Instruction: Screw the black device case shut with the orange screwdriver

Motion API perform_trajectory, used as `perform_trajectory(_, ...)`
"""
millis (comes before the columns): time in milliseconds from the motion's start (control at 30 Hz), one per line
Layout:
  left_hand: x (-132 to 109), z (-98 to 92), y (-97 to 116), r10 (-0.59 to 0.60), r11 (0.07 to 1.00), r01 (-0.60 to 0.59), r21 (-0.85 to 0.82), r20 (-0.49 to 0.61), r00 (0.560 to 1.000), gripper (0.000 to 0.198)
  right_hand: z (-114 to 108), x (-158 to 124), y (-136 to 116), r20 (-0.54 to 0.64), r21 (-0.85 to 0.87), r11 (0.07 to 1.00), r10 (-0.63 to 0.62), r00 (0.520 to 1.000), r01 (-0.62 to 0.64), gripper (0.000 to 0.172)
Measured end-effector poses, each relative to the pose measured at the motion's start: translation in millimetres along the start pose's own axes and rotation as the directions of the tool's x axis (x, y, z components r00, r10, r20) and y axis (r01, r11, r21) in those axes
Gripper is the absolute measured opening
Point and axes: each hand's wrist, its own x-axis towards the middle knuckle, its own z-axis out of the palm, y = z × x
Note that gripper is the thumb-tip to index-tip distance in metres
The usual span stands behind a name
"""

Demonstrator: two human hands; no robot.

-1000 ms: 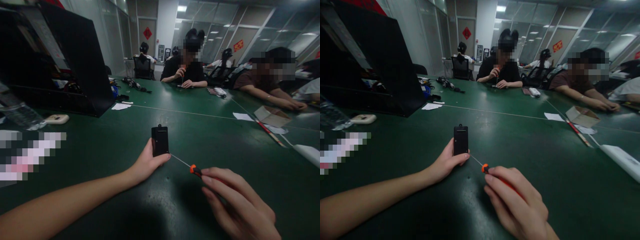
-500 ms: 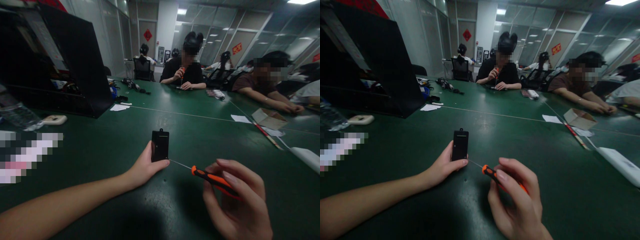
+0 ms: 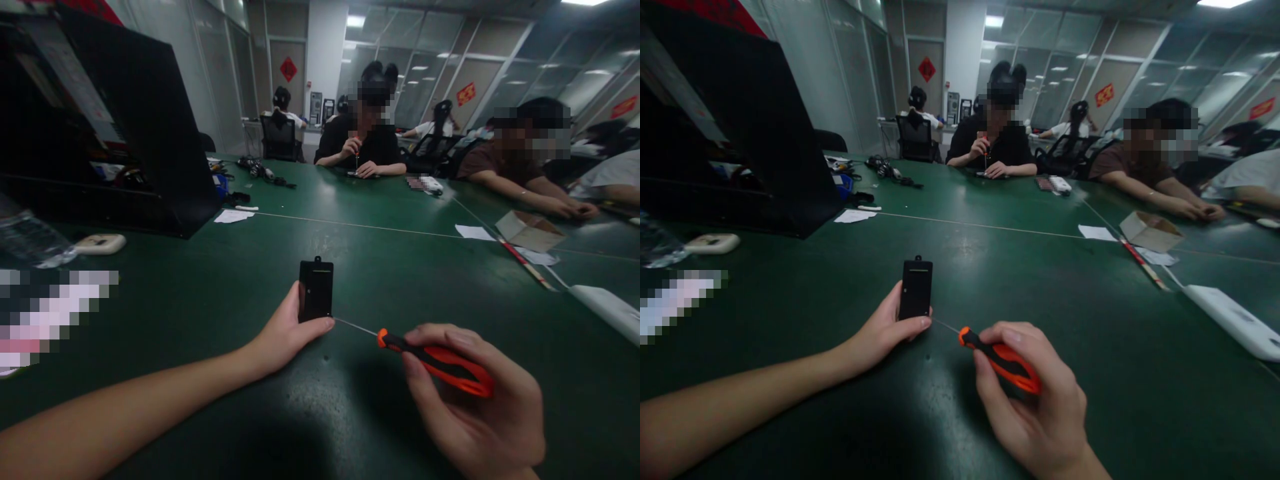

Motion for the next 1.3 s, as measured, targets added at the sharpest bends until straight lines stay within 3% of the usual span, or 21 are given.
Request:
perform_trajectory(167,-3.3,3.4,3.0,0.038,0.999,-0.039,0.038,0.010,0.999,0.053,-1.9,-4.9,0.8,-0.096,-0.005,1.000,0.010,0.995,-0.010,0.066)
perform_trajectory(333,-6.0,6.6,2.4,0.054,0.991,-0.056,0.124,0.017,0.998,0.050,-1.6,2.8,-8.4,0.006,-0.043,0.999,0.017,1.000,-0.017,0.045)
perform_trajectory(567,-5.7,9.0,2.6,0.032,0.987,-0.029,0.155,-0.015,0.999,0.048,-1.9,8.2,-15.0,0.082,-0.141,0.989,-0.039,0.996,0.051,0.037)
perform_trajectory(833,-7.0,7.7,2.7,0.022,0.980,-0.019,0.198,-0.011,1.000,0.047,-6.9,-1.3,-17.0,0.124,-0.124,0.992,-0.011,0.992,0.027,0.047)
perform_trajectory(1000,-6.0,5.9,3.2,0.031,0.980,-0.032,0.198,0.007,0.999,0.048,-2.1,-5.7,-9.2,-0.045,-0.078,0.997,0.023,0.999,-0.026,0.069)
perform_trajectory(1167,-4.7,6.8,1.6,0.038,0.986,-0.034,0.164,-0.024,0.999,0.048,2.5,-0.2,-4.5,0.051,-0.128,0.992,-0.006,0.999,0.013,0.044)
perform_trajectory(1300,-4.7,7.3,1.4,0.054,0.987,-0.050,0.151,-0.020,0.998,0.048,4.3,-1.3,-5.9,-0.015,-0.136,0.990,0.018,1.000,-0.020,0.052)
